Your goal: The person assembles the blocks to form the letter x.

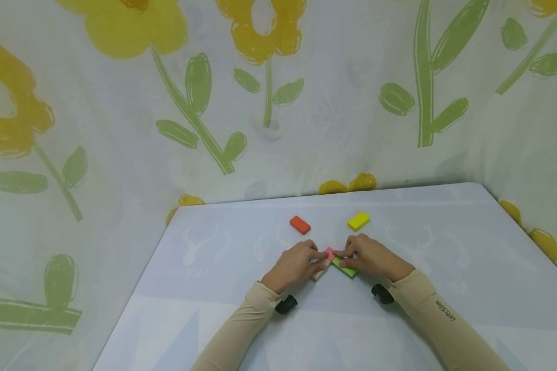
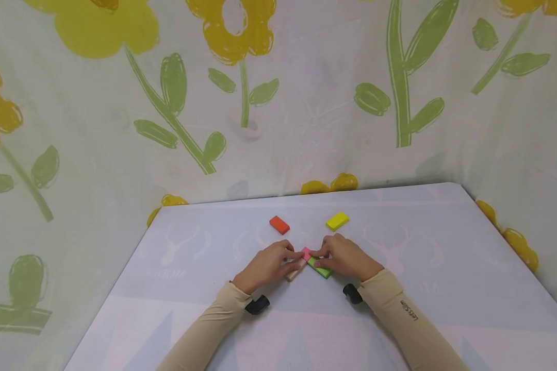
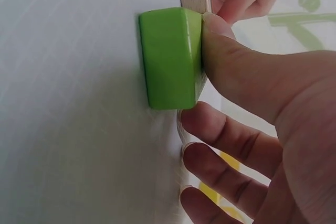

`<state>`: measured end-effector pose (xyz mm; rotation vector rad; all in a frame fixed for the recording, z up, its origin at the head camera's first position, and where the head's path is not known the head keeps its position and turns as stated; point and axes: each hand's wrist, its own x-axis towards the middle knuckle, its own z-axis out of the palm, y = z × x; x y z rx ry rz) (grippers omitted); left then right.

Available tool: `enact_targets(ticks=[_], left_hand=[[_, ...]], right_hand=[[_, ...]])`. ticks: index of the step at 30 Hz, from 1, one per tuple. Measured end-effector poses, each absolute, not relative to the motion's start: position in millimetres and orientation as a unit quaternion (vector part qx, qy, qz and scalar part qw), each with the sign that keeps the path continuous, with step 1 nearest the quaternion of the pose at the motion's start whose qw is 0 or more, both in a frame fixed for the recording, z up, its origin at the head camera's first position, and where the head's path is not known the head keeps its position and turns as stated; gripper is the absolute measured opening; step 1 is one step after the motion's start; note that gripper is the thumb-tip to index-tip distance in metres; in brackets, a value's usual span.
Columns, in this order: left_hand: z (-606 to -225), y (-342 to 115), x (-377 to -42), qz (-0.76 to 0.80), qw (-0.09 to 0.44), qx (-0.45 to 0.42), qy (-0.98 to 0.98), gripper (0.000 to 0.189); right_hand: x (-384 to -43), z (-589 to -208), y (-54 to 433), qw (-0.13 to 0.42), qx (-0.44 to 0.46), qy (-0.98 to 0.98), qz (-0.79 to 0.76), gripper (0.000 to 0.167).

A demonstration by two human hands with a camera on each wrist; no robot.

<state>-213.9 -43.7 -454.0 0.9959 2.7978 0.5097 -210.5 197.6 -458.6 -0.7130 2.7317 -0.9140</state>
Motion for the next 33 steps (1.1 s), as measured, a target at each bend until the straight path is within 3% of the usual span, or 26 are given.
enact_targets(ticks=[10, 23, 33], left_hand=[[-455.5, -43.9, -214.8, 0.169, 0.061, 0.329, 0.927, 0.036], [-453.4, -44.3, -214.5, 0.167, 0.062, 0.327, 0.928, 0.037], [-456.9, -44.2, -213.7, 0.162, 0.059, 0.327, 0.929, 0.037]], right_hand=[[-210.3, -458.9, 198.5, 0.084, -0.242, 0.913, -0.318, 0.036], [-212.1, -455.9, 195.8, 0.100, -0.219, 0.914, -0.325, 0.019], [-211.2, -457.6, 196.5, 0.097, -0.229, 0.910, -0.332, 0.024]])
